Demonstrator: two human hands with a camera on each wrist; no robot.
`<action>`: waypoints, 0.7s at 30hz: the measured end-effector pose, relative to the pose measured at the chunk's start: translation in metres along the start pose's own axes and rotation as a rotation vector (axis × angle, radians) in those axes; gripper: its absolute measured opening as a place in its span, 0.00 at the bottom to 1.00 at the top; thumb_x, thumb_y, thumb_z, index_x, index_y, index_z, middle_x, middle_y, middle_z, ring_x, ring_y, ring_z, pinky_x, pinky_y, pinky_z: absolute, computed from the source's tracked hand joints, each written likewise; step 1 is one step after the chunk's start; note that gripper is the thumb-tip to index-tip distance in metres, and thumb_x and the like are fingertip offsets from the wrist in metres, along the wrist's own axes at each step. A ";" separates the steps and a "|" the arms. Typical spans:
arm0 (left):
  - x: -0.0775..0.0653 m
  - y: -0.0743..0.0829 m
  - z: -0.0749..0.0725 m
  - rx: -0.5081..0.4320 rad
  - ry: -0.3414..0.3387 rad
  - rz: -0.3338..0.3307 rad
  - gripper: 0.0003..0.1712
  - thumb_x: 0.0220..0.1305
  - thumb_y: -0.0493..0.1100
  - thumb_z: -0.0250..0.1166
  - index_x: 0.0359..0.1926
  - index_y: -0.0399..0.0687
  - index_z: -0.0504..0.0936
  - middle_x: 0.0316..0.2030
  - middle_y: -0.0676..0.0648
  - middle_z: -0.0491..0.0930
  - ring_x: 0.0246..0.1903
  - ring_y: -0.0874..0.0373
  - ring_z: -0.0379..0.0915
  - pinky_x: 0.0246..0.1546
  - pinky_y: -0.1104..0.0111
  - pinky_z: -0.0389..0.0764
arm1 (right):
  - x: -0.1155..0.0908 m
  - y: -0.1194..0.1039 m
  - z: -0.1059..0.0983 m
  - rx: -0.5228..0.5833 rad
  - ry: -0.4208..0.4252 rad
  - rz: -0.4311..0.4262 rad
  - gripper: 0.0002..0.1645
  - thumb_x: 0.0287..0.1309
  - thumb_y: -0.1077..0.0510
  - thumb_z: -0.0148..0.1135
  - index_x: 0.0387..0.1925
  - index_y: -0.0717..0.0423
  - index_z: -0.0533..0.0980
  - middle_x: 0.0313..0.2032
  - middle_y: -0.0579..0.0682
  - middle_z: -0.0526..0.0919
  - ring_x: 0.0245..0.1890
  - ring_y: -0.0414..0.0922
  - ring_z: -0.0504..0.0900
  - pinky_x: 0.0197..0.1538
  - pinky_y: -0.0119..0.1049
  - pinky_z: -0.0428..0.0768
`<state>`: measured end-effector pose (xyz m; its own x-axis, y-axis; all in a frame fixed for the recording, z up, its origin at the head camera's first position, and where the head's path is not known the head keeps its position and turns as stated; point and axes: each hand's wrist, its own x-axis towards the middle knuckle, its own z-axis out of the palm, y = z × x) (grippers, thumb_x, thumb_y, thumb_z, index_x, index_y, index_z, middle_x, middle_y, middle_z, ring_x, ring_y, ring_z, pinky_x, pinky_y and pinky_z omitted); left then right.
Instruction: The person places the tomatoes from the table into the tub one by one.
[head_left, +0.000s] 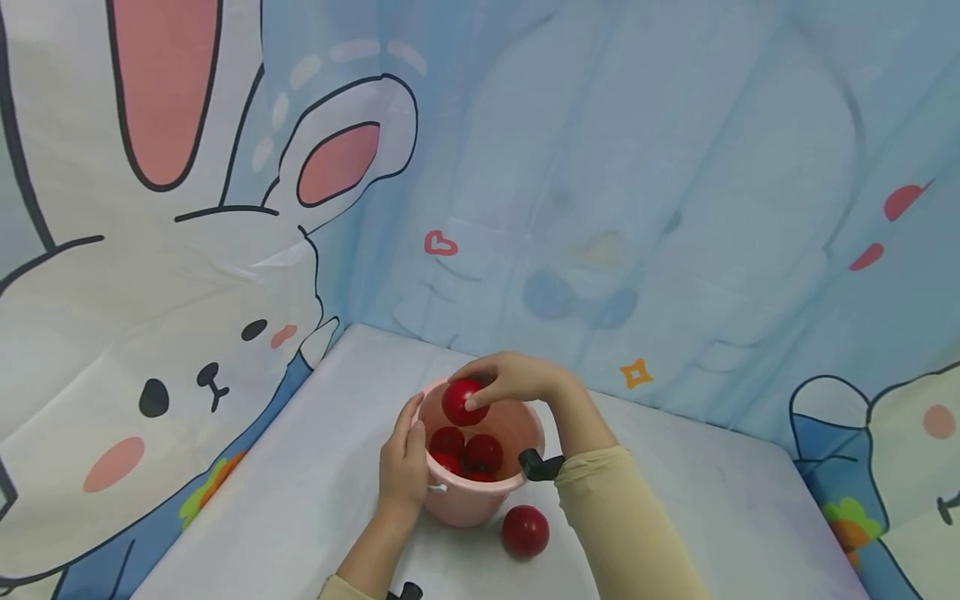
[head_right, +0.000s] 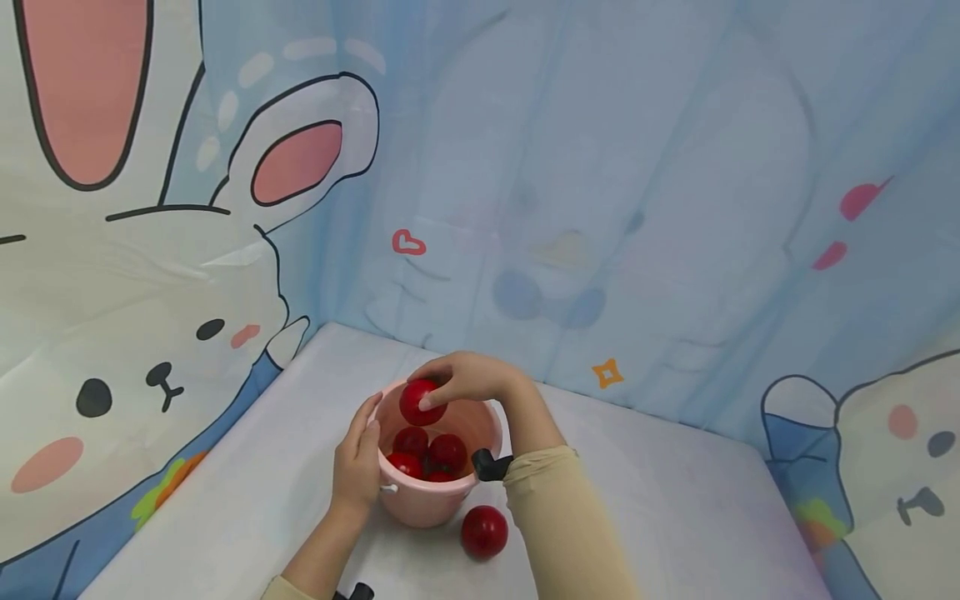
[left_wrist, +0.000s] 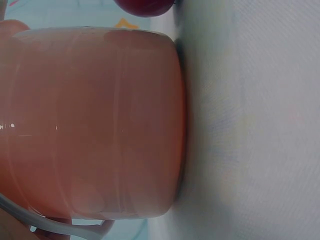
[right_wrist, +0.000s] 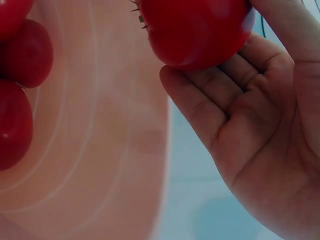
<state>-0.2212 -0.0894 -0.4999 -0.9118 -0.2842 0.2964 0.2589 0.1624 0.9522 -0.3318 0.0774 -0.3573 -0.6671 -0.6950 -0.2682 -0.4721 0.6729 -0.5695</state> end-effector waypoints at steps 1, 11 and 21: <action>0.000 0.000 0.000 -0.001 -0.001 -0.001 0.24 0.69 0.49 0.46 0.65 0.72 0.61 0.57 0.66 0.70 0.52 0.61 0.70 0.47 0.62 0.80 | 0.001 0.000 0.001 -0.008 -0.011 0.003 0.30 0.42 0.34 0.66 0.52 0.26 0.72 0.45 0.35 0.78 0.48 0.39 0.76 0.48 0.40 0.79; 0.000 0.000 0.000 0.000 -0.005 -0.039 0.24 0.69 0.50 0.47 0.63 0.78 0.60 0.48 0.58 0.77 0.31 0.57 0.73 0.30 0.68 0.83 | 0.016 0.001 0.013 -0.068 -0.065 0.071 0.28 0.40 0.32 0.66 0.48 0.23 0.73 0.45 0.32 0.77 0.49 0.39 0.74 0.49 0.40 0.79; 0.000 0.000 -0.001 -0.003 -0.018 -0.046 0.24 0.69 0.50 0.46 0.63 0.79 0.59 0.37 0.50 0.79 0.19 0.55 0.68 0.18 0.71 0.78 | 0.022 0.004 0.022 0.001 -0.163 0.040 0.27 0.43 0.40 0.68 0.49 0.30 0.73 0.44 0.37 0.78 0.48 0.42 0.74 0.49 0.45 0.79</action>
<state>-0.2206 -0.0900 -0.4996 -0.9285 -0.2738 0.2508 0.2175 0.1464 0.9650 -0.3358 0.0594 -0.3827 -0.5833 -0.6993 -0.4132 -0.4461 0.7009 -0.5565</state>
